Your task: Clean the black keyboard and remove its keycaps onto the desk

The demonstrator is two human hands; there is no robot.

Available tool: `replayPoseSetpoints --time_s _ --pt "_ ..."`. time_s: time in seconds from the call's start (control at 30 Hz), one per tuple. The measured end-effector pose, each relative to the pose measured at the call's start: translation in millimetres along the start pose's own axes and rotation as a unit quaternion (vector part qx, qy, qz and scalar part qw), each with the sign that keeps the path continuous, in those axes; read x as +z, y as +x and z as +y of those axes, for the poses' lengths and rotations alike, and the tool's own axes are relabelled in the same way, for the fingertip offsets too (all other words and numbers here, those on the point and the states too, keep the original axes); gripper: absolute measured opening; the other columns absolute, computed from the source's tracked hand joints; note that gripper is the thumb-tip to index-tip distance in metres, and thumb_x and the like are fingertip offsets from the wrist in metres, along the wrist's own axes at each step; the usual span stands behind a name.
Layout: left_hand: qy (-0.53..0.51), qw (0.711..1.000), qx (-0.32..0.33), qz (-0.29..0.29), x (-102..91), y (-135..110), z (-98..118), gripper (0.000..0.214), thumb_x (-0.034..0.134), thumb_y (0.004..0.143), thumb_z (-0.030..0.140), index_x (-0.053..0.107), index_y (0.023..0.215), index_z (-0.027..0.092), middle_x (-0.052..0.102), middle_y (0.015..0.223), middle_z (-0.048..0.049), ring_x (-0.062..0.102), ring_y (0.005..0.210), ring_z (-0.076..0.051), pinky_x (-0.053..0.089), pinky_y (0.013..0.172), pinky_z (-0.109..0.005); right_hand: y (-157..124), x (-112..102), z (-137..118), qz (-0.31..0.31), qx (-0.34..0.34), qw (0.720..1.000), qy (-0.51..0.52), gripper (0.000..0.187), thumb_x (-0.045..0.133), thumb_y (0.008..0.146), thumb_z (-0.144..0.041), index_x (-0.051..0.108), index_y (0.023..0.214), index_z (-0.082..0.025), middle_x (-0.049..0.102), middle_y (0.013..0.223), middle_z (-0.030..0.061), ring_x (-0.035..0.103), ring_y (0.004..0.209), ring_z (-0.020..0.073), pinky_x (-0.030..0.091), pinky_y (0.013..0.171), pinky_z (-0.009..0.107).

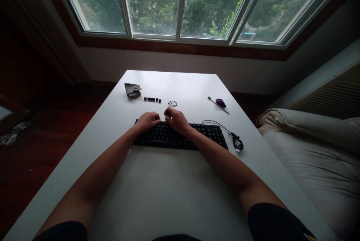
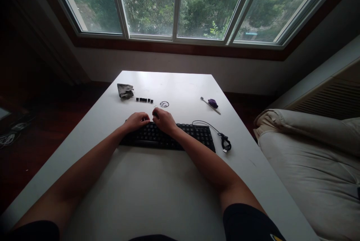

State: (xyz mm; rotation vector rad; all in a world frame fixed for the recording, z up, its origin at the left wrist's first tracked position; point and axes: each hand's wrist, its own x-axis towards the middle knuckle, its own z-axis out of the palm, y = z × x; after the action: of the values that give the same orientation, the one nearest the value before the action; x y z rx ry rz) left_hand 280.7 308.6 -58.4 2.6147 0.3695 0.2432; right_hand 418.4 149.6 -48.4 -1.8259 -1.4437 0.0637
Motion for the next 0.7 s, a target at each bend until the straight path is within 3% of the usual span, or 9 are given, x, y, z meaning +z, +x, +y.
replayPoseSetpoints --time_s 0.17,0.4,0.6,0.7 --pt "-0.001 1.0 0.004 0.002 0.7 0.3 -1.3 0.019 0.058 0.083 0.035 0.073 0.086 0.023 0.071 0.088 -0.0024 0.06 0.077 -0.018 0.045 0.069 -0.027 2.4 2.6 -1.7 -0.022 0.003 0.999 -0.03 0.014 0.053 0.083 -0.02 0.059 0.095 -0.022 0.065 0.084 0.0028 0.054 0.07 0.0181 0.04 0.069 0.028" --pt "0.002 1.0 0.0 0.0 1.9 1.3 -3.3 0.021 0.058 0.083 0.035 0.073 0.088 0.022 0.071 0.089 -0.0034 0.061 0.078 -0.018 0.046 0.07 -0.028 3.7 9.2 2.2 0.0 0.093 0.995 -0.025 0.015 0.049 0.09 -0.022 0.058 0.102 -0.021 0.067 0.082 0.0047 0.059 0.074 0.0205 0.042 0.072 0.03" --pt "-0.003 1.0 0.007 0.006 2.5 0.8 -4.6 0.018 0.059 0.083 0.034 0.072 0.085 0.023 0.071 0.089 -0.0024 0.061 0.078 -0.018 0.046 0.07 -0.028 6.1 -11.7 2.1 -0.099 -0.079 0.992 -0.02 0.015 0.049 0.093 -0.023 0.061 0.102 -0.022 0.068 0.101 0.0062 0.06 0.081 0.0179 0.043 0.075 0.028" --pt "-0.003 1.0 0.013 0.006 2.4 0.4 -5.2 0.017 0.059 0.083 0.033 0.073 0.085 0.023 0.071 0.089 -0.0023 0.062 0.079 -0.018 0.046 0.071 -0.028 9.2 -22.4 7.2 -0.113 -0.08 0.99 0.034 0.015 0.051 0.092 -0.022 0.061 0.103 -0.022 0.068 0.095 0.0045 0.061 0.079 0.0159 0.045 0.074 0.028"
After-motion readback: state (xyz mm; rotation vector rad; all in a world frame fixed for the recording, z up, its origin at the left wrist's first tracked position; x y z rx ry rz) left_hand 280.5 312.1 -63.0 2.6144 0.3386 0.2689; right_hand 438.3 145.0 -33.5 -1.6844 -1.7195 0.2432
